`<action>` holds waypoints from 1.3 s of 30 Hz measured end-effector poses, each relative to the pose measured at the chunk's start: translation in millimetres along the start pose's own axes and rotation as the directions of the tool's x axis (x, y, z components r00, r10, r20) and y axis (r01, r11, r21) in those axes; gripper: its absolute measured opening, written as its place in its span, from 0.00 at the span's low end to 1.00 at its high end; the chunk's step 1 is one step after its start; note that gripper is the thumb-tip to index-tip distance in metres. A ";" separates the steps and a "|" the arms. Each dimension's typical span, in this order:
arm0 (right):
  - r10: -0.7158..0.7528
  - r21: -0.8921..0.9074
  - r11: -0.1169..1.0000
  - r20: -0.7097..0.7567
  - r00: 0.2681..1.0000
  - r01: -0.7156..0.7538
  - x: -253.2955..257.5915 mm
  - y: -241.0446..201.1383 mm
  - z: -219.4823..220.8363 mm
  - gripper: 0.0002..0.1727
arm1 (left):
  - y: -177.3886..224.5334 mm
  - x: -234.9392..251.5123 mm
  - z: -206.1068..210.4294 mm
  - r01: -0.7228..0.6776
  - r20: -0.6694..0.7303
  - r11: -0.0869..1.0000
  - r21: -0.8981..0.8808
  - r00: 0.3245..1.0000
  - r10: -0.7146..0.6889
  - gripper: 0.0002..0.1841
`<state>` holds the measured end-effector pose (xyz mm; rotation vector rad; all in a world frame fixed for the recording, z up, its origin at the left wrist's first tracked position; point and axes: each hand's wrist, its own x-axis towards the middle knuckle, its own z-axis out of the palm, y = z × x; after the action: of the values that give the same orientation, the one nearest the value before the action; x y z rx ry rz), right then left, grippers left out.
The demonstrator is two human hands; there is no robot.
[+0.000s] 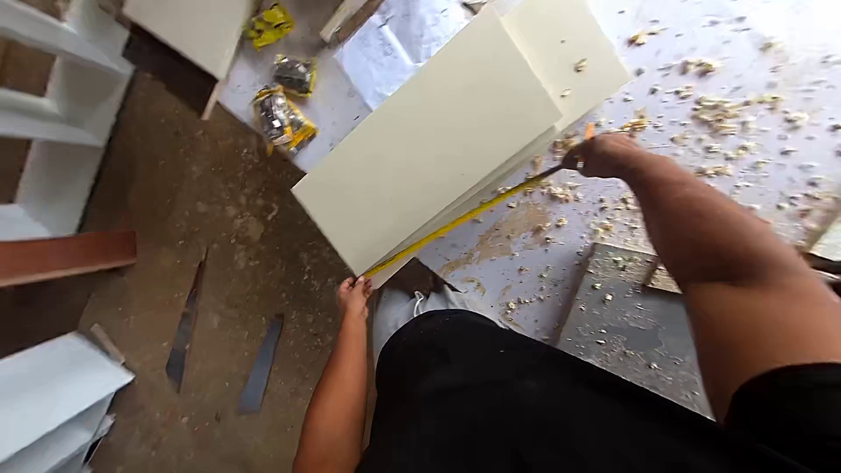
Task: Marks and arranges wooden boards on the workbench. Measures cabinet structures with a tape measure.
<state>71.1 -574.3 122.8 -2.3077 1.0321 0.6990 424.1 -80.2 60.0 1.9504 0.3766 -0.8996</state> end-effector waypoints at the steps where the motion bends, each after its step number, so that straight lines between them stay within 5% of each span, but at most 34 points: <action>1: 0.015 -0.020 1.000 -0.023 1.000 -0.015 2.1 3.2 -3.7 0.10 | -2.8 -0.5 8.6 -0.009 -0.007 1.000 0.003 1.000 0.009 0.17; 10: 0.065 0.001 0.998 -0.313 0.947 -0.068 38.4 45.7 -7.3 0.07 | 0.3 -7.5 27.2 -0.005 -0.094 0.999 0.042 0.996 0.009 0.15; 20: 0.182 0.097 0.983 -0.416 0.891 -0.156 53.8 61.4 15.6 0.08 | 4.7 -8.9 31.3 0.044 -0.120 0.999 0.022 0.992 -0.042 0.16; 27: 0.066 0.138 0.990 -0.487 0.871 0.002 41.4 78.7 20.6 0.09 | -0.4 -7.5 30.7 0.025 -0.132 1.000 0.017 0.991 -0.023 0.14; 34: 0.030 0.224 0.969 -0.529 0.848 0.106 58.2 79.0 17.5 0.09 | 2.9 -18.7 36.7 0.044 -0.179 0.975 0.216 0.984 -0.005 0.13; 39: -0.031 0.238 0.956 -0.498 0.866 0.171 58.3 88.8 27.3 0.07 | -7.7 -19.6 34.9 -0.024 -0.176 0.991 0.135 0.983 0.048 0.15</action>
<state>29.0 -638.4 44.5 -2.3129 1.1237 -0.0944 390.9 -103.7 58.7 2.1614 0.3925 -0.7444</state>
